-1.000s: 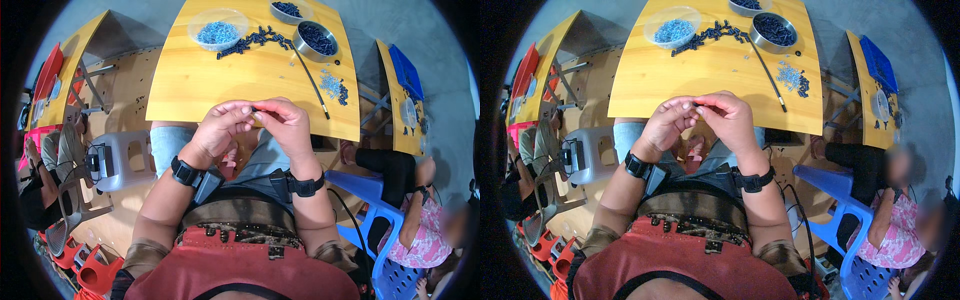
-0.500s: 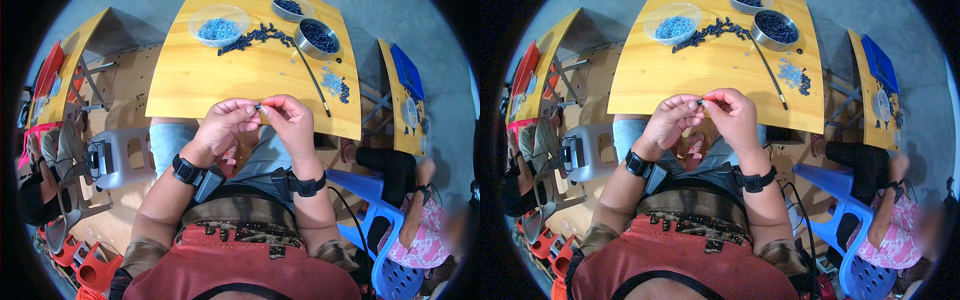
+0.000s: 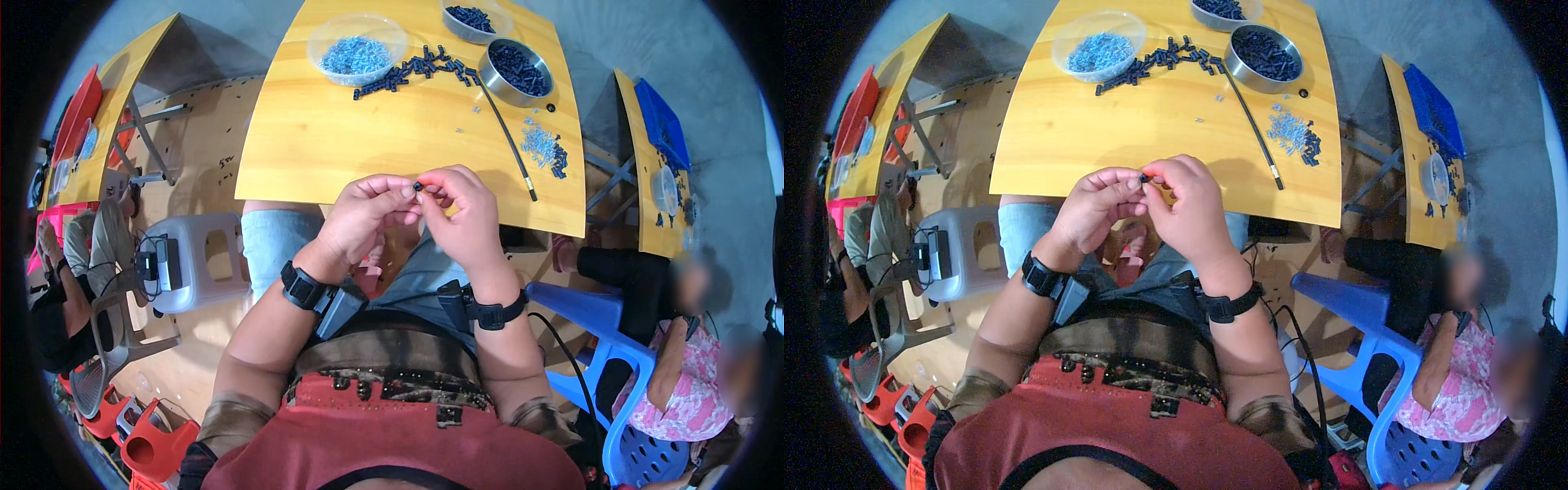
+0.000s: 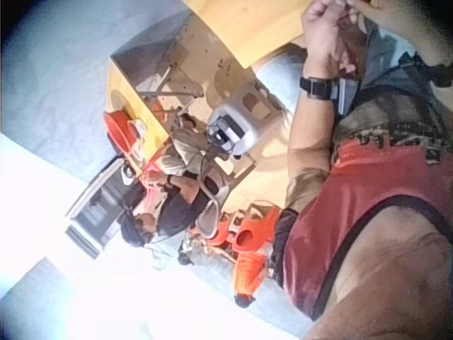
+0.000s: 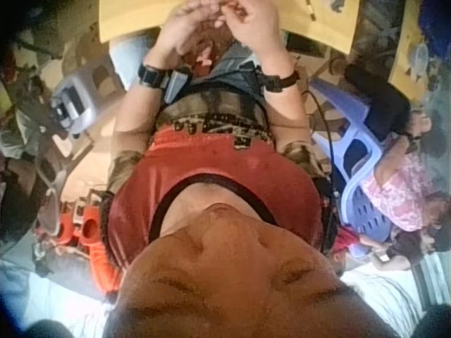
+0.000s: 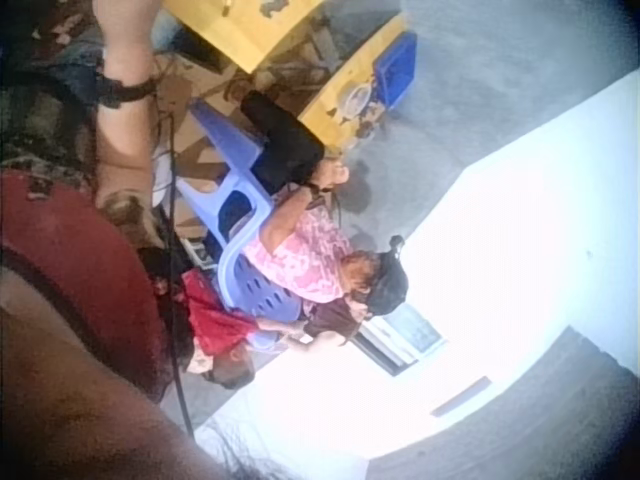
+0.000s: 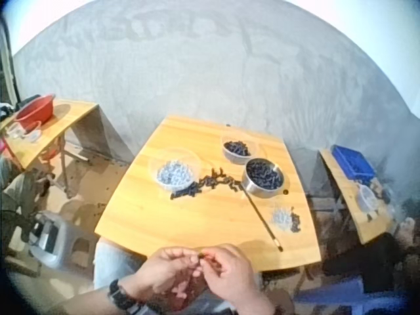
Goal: Manually assembling small blue and black plastic components into a specific configuration.
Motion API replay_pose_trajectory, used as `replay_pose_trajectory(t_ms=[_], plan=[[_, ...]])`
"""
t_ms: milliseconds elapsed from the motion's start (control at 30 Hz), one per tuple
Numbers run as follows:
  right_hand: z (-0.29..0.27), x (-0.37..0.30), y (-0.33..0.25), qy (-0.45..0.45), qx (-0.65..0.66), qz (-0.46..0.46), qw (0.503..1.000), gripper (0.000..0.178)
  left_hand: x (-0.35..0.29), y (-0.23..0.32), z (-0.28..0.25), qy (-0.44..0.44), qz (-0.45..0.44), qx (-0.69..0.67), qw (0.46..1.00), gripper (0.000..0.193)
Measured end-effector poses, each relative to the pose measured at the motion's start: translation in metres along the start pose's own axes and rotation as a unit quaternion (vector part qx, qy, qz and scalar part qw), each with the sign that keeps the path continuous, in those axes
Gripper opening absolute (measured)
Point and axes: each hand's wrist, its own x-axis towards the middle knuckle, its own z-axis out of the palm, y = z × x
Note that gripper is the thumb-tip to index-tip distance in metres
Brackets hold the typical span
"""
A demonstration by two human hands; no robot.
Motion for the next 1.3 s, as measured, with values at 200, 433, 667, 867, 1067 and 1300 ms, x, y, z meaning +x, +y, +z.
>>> replay_pose_trajectory(t_ms=[200,433,667,867,1067,1300], plan=[[0.002,0.002,-0.003,-0.016,-0.061,-0.055,0.996,0.023,0.001,0.003,0.001,0.035,-0.019,-0.006,0.999,0.015],[0.000,0.007,0.001,-0.022,-0.068,-0.058,0.996,0.022,0.008,0.005,0.003,0.034,-0.014,0.029,0.999,0.015],[-0.028,0.036,0.051,0.049,-0.030,0.084,0.995,0.011,0.010,0.010,0.001,0.043,0.021,0.063,0.997,0.013],[-0.024,0.056,0.088,0.068,-0.107,0.071,0.989,0.007,0.014,0.012,-0.001,0.042,0.021,0.069,0.997,0.013],[-0.014,0.063,0.093,0.067,-0.152,0.053,0.985,0.007,0.015,0.014,-0.004,0.046,0.008,0.077,0.996,0.013],[-0.013,0.067,0.093,0.052,-0.229,-0.009,0.972,0.004,0.017,0.014,-0.004,0.035,-0.001,0.050,0.998,0.012]])
